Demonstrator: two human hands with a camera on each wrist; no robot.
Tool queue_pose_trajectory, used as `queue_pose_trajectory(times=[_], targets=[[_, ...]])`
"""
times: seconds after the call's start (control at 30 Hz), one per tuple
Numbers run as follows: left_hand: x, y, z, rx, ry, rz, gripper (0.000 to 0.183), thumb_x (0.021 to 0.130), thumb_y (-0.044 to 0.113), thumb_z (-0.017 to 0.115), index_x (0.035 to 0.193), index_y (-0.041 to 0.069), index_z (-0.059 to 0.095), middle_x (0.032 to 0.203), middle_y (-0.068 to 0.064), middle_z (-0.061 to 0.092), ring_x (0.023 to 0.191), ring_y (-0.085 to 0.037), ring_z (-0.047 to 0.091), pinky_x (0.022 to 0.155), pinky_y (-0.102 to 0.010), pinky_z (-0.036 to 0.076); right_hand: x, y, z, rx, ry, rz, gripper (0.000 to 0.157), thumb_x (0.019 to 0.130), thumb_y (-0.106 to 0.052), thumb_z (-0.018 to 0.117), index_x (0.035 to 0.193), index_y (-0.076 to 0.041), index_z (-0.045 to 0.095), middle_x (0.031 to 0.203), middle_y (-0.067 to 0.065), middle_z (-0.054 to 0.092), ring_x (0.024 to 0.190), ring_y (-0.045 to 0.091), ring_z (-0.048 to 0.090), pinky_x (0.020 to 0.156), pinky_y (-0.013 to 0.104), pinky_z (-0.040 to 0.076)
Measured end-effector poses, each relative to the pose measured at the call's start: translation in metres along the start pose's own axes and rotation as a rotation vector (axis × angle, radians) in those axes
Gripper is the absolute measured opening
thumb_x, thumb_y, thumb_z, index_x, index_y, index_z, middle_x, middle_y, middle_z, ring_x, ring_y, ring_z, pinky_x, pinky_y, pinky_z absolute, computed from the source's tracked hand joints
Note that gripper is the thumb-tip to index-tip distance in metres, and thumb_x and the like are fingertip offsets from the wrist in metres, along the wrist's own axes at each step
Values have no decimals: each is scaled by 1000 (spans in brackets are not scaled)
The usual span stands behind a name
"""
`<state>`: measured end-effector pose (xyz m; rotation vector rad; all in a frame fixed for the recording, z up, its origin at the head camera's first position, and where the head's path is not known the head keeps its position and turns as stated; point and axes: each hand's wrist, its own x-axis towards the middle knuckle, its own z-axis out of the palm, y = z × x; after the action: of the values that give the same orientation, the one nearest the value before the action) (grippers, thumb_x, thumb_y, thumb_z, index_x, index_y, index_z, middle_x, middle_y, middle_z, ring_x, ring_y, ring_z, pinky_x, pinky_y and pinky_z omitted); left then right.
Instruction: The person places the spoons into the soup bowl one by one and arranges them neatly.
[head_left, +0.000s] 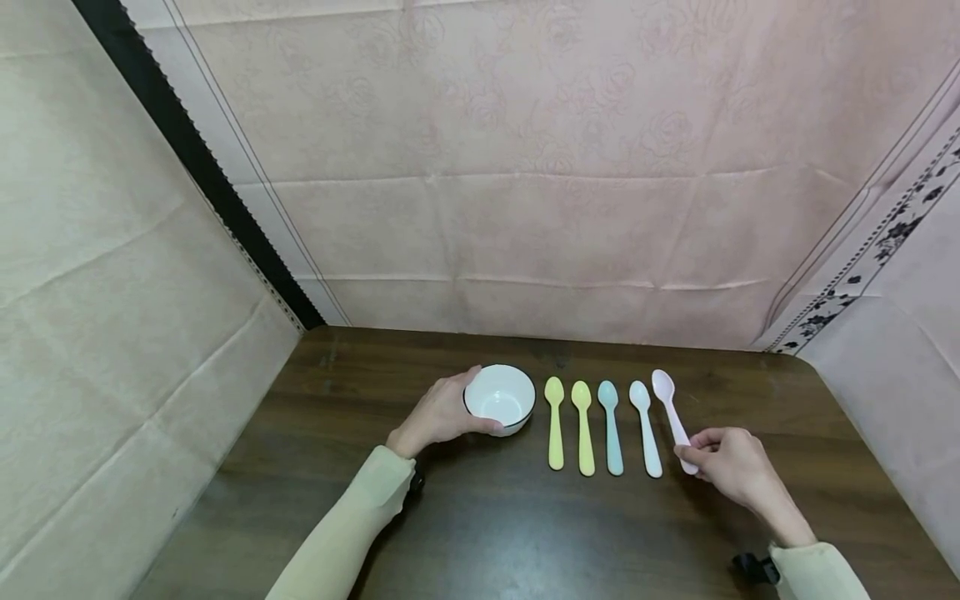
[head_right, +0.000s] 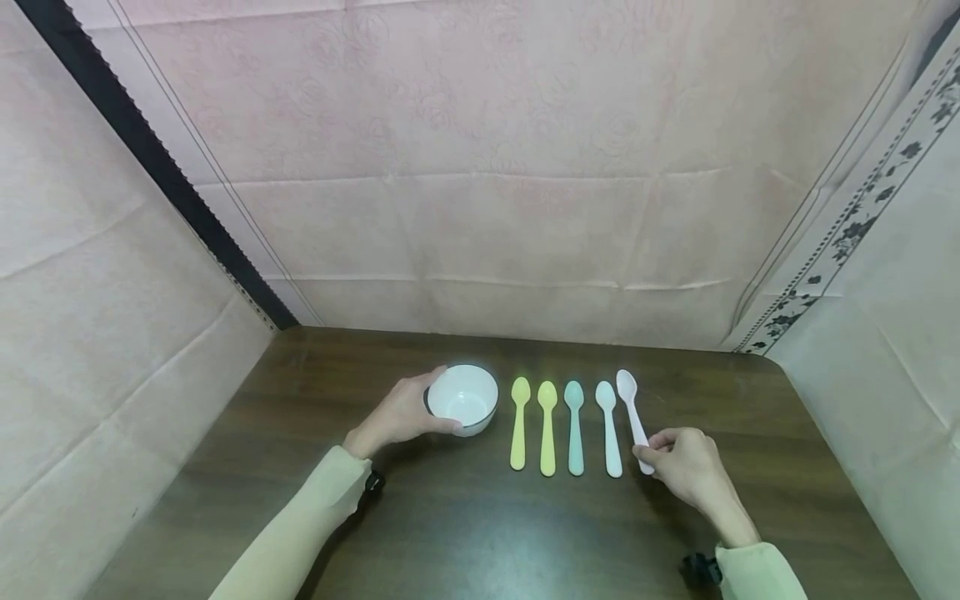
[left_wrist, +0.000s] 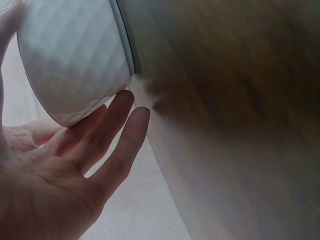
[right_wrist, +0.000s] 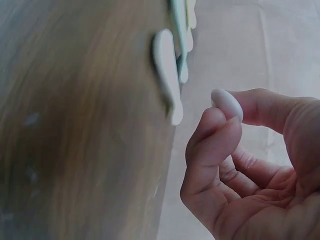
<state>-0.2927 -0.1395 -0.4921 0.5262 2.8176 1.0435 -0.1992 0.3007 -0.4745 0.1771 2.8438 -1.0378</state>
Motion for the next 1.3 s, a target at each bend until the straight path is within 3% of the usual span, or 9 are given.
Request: queue_pose_trajectory(times=[0.77, 1.3], targets=[[-3, 4, -2, 18, 8, -4, 114, 76, 56, 97, 164, 3, 46, 154, -18, 65, 135, -37, 65, 110, -56, 54, -25, -62, 8, 146, -82, -81, 18, 97, -20, 81, 98, -3, 77, 78, 1, 76, 66, 11, 67, 59, 26, 49], [-1, 1, 0, 25, 7, 8, 114, 76, 57, 97, 164, 4, 46, 153, -16, 66, 133, -36, 66, 108, -55, 55, -18, -94, 18, 234, -188, -156, 15, 98, -14, 79, 101, 0, 76, 77, 0, 70, 64, 10, 60, 56, 27, 51]])
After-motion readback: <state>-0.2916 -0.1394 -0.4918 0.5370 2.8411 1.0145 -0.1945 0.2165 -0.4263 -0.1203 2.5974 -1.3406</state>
